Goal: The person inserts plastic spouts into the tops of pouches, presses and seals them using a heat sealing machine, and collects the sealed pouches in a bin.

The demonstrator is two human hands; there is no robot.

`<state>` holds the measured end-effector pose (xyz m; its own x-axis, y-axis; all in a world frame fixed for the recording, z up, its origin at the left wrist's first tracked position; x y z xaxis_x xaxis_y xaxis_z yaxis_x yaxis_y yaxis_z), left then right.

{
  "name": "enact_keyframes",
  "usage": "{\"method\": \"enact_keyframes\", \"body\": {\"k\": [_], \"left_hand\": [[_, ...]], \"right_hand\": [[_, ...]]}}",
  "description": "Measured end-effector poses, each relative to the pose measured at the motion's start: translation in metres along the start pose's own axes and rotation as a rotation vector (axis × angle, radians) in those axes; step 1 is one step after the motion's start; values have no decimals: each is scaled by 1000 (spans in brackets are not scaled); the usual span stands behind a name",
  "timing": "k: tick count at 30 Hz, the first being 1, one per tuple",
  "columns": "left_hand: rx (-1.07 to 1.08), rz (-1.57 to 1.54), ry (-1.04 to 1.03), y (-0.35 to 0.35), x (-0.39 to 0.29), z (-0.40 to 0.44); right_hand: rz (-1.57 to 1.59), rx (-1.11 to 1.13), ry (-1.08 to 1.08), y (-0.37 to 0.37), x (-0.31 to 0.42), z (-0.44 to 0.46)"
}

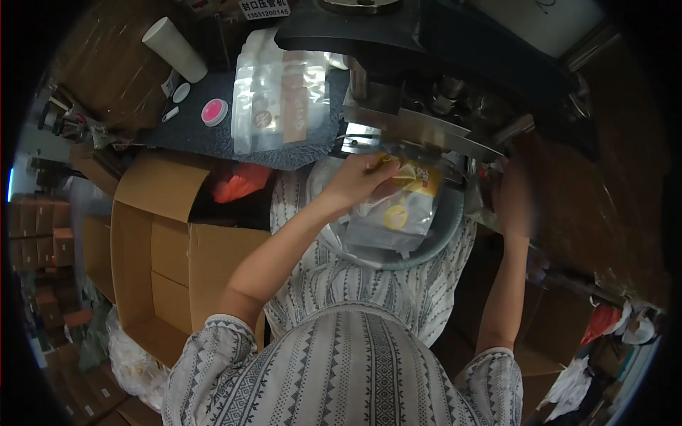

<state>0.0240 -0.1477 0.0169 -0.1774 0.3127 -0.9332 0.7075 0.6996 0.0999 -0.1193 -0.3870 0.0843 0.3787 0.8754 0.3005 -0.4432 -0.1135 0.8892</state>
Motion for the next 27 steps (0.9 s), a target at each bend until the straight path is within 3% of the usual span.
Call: {"method": "enact_keyframes", "body": {"k": [1,3,4,6,7,10,12,14,16,18,22,24,27], "left_hand": [[-24,317,-162,12,-16,0],[-419,499,-457,80,-58,-18],[-418,500,-454,99,-48,-17],[-667,1218,-541,113,-31,-17],[-693,1350,-653,92,-26,-30],[-503,1255,-606,83,-13,-47],[-525,1162,-622,96,-27,-65],[-555,997,-364,122,-13,-72],[-583,951,-459,103,-31,-92],[-571,873,-600,75,-52,-109],[-498,829,-628,50,-69,-115],[-341,858,-630,35,-63,-111],[-179,751,-588,17,-47,-100]], "right_hand": [[1,-5,1,0,1,-2],[130,26,-59,-3,0,-4],[131,29,-60,-2,2,-5],[145,110,-103,-4,3,-5],[145,105,-103,-2,4,-2],[200,221,-198,-6,-4,-7],[157,254,-209,0,-5,-10],[307,235,-268,17,3,-15],[469,223,-332,30,28,-16],[620,293,-1,40,112,-13],[718,225,239,34,176,-16],[622,245,413,35,196,-21],[666,363,288,21,179,-20]]}}
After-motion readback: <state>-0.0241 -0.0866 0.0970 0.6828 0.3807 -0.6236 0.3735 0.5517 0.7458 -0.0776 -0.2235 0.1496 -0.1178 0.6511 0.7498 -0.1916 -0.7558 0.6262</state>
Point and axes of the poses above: each hand's wrist, its own z-axis towards the middle knuckle, its own y-axis out of the back of the hand, x = y × z, the point moved 10 cm from there along z, towards the middle knuckle, and after that the axes turned 2 degrees about z, right-handed, at the moved point
